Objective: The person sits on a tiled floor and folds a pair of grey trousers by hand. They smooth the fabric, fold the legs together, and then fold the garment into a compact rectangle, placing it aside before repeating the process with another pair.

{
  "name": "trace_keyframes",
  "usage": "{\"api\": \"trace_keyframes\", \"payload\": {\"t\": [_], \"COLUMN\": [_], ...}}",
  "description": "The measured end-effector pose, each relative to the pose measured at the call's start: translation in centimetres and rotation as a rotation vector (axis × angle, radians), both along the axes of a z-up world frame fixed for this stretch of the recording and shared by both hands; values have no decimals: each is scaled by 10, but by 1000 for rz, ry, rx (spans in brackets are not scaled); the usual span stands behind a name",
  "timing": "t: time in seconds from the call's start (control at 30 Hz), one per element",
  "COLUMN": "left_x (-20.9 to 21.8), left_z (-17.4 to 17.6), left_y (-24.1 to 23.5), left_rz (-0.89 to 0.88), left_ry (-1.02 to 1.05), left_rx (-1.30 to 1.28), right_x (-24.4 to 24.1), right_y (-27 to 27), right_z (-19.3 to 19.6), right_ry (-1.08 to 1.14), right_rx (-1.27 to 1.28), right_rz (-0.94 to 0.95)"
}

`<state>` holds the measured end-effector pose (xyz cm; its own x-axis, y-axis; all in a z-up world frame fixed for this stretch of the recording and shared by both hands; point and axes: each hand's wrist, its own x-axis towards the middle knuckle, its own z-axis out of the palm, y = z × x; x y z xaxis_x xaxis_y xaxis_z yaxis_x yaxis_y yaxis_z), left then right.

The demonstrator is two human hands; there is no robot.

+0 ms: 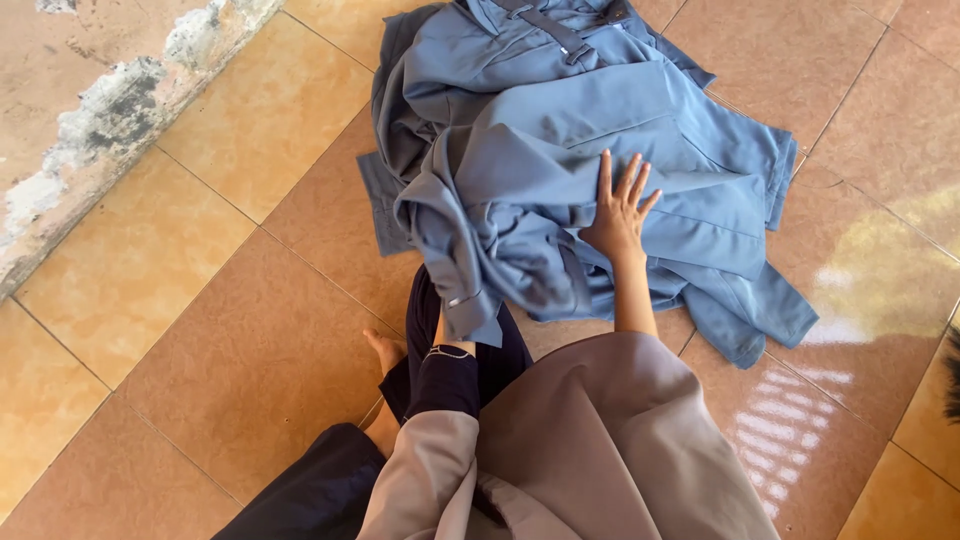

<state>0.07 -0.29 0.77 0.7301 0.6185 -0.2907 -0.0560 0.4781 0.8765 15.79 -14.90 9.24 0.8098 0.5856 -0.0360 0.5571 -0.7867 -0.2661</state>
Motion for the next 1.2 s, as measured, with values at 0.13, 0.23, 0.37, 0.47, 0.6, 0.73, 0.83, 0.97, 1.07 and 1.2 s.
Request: {"api": "trace_keyframes", "payload": {"t": [0.13, 0.23, 0.37, 0.47, 0.6, 0.73, 0.83, 0.97, 1.07, 1.2], "left_x": [0, 3, 11, 16, 19, 32, 29, 17, 6, -8], "left_z": [1, -1, -20, -43, -105, -117, -60, -21, -10, 2], "left_y": [-6, -7, -9, -11, -9, 39, 23, 16, 19, 31], "left_rz": [24, 37, 52, 60, 81, 87, 76, 115, 150, 195], "left_ry": [-20, -38, -62, -76, -101, -127, 43, 99, 118, 90], "left_rx": [-103, -177, -272, -350, -452, -526, -309, -123, -46, -61], "right_x": [23, 35, 45, 45, 65, 87, 81, 54, 33, -80], "right_y": [-6, -1, 2, -3, -13, -27, -32, -19, 1, 70], "right_z": [-64, -139, -209, -205, -194, -178, -171, -168, -164, 53], "right_ry": [53, 32, 309, 292, 263, 225, 190, 151, 129, 1166], "right_rx": [-31, -53, 155, 204, 282, 357, 420, 514, 576, 1506], "right_rz": [-74, 40, 130, 138, 161, 175, 181, 197, 223, -511]}}
